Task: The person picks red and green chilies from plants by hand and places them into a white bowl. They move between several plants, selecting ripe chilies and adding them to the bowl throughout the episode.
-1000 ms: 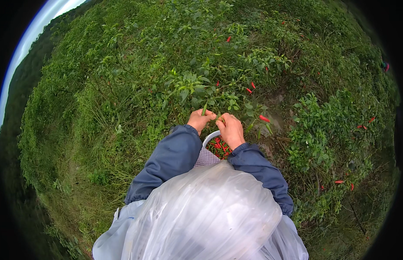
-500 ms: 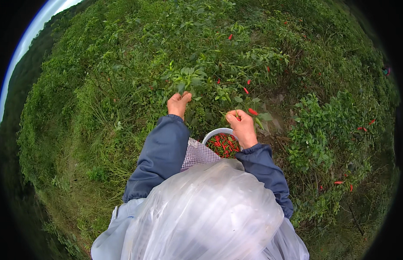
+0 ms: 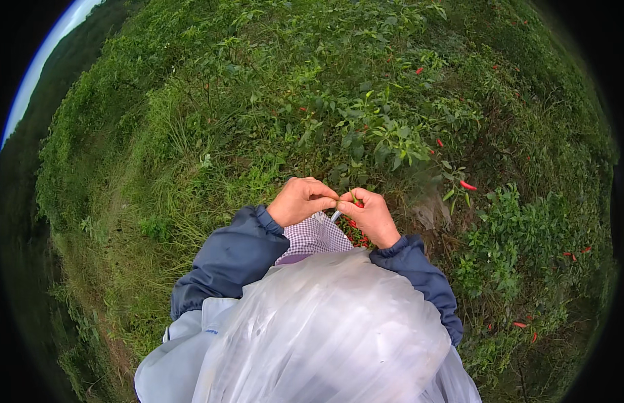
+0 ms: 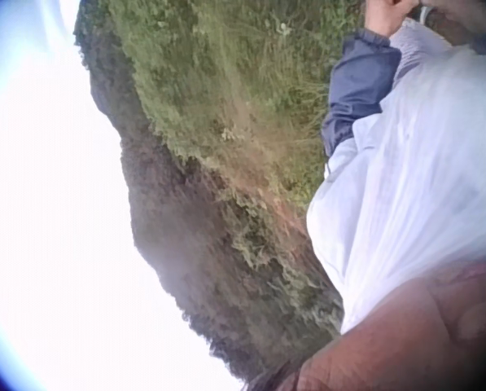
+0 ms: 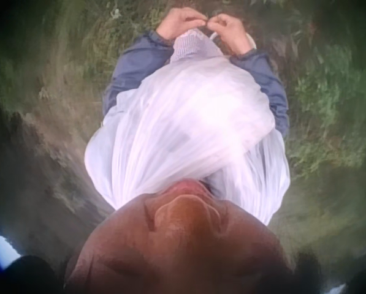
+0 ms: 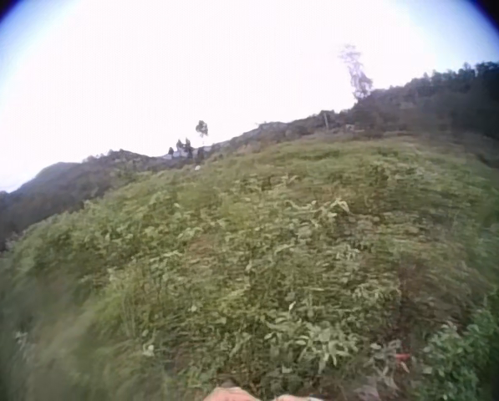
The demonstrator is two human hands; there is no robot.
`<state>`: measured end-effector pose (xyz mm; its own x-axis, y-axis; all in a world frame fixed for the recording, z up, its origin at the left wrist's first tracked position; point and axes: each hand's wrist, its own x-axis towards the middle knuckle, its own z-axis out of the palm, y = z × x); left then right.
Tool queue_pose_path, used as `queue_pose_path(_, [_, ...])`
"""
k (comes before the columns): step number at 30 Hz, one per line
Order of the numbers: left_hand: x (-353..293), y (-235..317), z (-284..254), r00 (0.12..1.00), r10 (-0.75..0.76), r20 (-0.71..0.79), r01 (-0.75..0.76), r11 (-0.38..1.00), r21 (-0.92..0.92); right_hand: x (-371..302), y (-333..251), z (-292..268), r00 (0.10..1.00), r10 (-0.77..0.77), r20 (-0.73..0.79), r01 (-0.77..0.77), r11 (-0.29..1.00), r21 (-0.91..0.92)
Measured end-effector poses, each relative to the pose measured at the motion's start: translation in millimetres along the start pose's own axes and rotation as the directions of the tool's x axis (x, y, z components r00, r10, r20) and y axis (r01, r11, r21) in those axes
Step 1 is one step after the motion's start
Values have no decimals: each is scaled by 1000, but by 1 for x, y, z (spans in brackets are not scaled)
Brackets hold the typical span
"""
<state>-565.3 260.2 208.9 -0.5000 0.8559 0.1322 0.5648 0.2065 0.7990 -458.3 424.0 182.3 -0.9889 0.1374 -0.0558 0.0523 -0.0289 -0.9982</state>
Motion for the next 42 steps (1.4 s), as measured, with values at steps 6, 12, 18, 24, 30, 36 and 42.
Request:
queue_pose_path(6, [-5, -5, 3, 963, -241, 119, 268, 881, -390, -5, -3, 4, 991, 133, -5, -131, 982, 135])
queue_pose_path(12, [-6, -20, 15, 921, -221, 319, 365, 772, -520, -13, 0, -8, 954, 264, 141, -292, 922, 253])
queue_pose_path(18, [-8, -33, 15, 864, -110, 491, 503, 211, -838, -13, 6, -10, 919, 226, 324, -380, 730, 568])
queue_pose_path(24, [-16, -30, 9, 851, -250, 462, 512, 193, -837, -14, 5, 0, 975, 211, 71, -220, 857, 467])
queue_pose_path(30, [-20, -19, 13, 869, -328, 372, 484, 404, -776, -13, 4, 17, 979, -92, -182, 89, 996, -24])
queue_pose_path(36, [-25, -19, 20, 874, -279, 397, 474, 308, -825, -17, -1, 10, 990, 140, 4, -134, 935, 328])
queue_pose_path(42, [-25, -15, 38, 873, -42, 486, 474, -164, -865, -20, 5, 3, 942, 191, 276, -336, 572, 748])
